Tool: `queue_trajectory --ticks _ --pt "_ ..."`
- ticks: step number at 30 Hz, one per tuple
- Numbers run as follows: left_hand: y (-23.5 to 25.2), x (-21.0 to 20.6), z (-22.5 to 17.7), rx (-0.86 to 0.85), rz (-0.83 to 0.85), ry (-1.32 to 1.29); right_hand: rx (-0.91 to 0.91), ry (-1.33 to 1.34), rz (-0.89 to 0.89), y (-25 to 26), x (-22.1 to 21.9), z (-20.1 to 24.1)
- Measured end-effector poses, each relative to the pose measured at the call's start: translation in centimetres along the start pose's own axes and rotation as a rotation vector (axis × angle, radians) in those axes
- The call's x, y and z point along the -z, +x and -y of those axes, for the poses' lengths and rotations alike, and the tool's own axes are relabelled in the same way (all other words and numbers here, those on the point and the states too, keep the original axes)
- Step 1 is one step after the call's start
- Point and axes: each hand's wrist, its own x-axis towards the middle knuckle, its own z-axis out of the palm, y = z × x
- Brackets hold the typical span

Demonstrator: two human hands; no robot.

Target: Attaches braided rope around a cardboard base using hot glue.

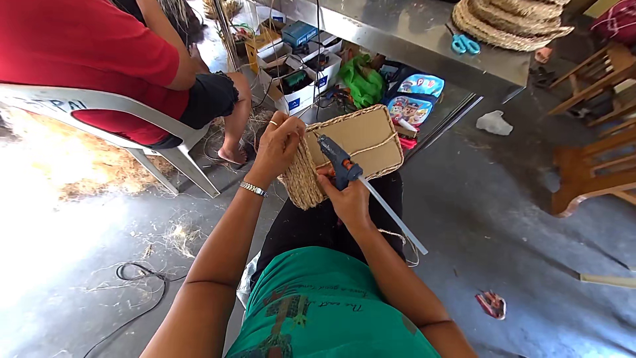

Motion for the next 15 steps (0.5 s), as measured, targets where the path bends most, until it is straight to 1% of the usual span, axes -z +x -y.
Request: queue_trajectory --ticks 5,15 --pt "-0.14 0.1 -0.2 -0.034 0.046 0.015 0.018 -0.026 0.036 -0.13 0.27 -0.13" --pt "-0.52 -0.05 -0.23 -0.048 0.03 0.049 -0.024 0.025 0.001 -0.16 0.57 -0.5"
